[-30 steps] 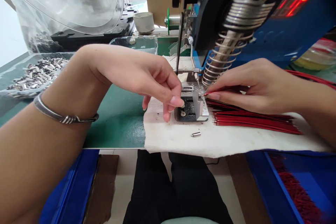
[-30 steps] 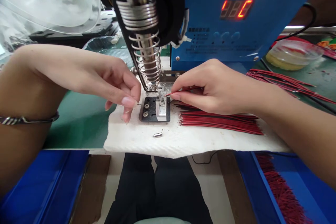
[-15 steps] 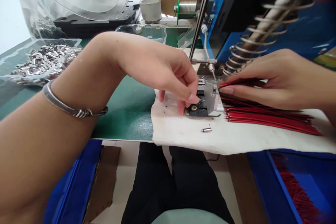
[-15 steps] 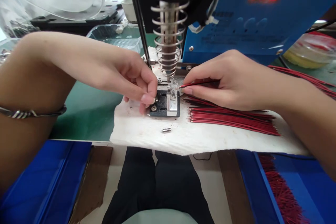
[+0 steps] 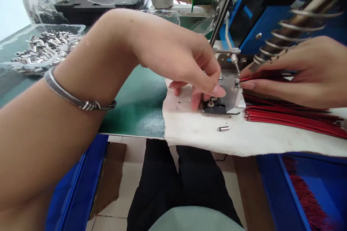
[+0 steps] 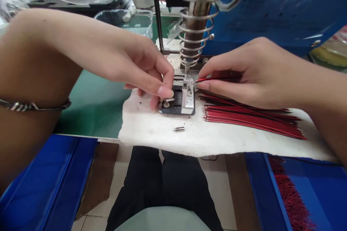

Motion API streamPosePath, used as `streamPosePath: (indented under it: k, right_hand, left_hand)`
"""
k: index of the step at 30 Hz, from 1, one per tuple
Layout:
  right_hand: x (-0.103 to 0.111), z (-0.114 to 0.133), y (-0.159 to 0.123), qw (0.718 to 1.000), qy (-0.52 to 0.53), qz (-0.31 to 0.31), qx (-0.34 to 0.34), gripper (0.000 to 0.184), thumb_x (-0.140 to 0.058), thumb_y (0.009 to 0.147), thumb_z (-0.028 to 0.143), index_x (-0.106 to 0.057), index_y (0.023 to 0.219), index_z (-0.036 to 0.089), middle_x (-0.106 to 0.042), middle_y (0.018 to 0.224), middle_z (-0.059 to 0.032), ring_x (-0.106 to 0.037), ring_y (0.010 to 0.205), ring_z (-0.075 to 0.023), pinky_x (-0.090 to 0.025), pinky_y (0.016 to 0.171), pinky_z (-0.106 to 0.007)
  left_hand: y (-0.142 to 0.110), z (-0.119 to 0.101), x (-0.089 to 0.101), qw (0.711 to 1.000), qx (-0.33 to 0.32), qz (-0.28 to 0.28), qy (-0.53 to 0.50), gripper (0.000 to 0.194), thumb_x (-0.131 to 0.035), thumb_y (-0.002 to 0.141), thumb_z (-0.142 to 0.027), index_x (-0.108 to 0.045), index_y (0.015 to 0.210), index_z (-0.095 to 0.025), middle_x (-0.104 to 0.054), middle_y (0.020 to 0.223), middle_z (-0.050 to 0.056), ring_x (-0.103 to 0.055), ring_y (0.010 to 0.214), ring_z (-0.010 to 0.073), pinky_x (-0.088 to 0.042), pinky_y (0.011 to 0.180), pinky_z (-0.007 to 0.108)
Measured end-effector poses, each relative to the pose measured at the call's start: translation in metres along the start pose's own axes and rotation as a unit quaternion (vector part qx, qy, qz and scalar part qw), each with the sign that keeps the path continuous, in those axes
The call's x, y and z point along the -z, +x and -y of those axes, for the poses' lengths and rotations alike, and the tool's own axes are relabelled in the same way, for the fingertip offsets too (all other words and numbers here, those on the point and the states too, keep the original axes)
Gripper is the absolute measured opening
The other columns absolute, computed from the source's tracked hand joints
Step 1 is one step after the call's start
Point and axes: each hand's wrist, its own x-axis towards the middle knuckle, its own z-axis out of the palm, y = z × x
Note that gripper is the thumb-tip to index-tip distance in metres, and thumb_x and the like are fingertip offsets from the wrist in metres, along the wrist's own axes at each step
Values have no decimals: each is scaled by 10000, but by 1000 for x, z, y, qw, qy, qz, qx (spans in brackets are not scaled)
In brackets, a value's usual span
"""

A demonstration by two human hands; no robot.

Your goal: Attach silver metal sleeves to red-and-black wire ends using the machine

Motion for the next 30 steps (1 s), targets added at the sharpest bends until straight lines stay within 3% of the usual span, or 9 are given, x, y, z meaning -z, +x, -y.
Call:
streamPosePath:
  k: [7, 13, 22, 30]
  right_hand:
    - [3, 10, 6, 999, -9, -21, 49, 440, -477, 1168, 500, -802, 1072, 218, -791, 823, 34, -676, 604, -23, -478, 530, -145]
    - [2, 16, 9, 998, 30, -27, 50, 302, -568, 1134, 352, -805, 1055, 183, -799, 847, 41, -705, 658, -20, -501, 605, -120]
    - [0, 14, 7, 997, 69, -13, 11, 269, -598, 1105, 356, -811, 1066, 197, -813, 878, -5, -699, 670, -82, -477, 595, -211]
    - [-2, 16, 8, 995, 93, -20, 6, 258, -607, 1092, 364, -795, 1019, 204, -777, 826, 6, -631, 619, -93, -426, 596, -248]
  left_hand:
    - [-2, -9, 2, 999, 23, 20, -20, 383, -588, 1042, -496, -710, 942, -147, -807, 949, 42, -625, 750, 110, -451, 673, 204]
    - [-1, -4, 2, 999, 31, 3, -26, 382, -597, 1012, -525, -766, 921, -196, -793, 900, 16, -665, 774, 158, -492, 775, 273]
    - [1, -3, 1, 998, 14, 9, -65, 345, -626, 1016, -420, -675, 756, -200, -764, 774, -30, -683, 721, 120, -482, 646, 195]
    - [1, -2, 1, 997, -1, 18, -76, 341, -610, 1067, -367, -738, 791, -213, -810, 817, -24, -698, 733, 118, -542, 671, 197]
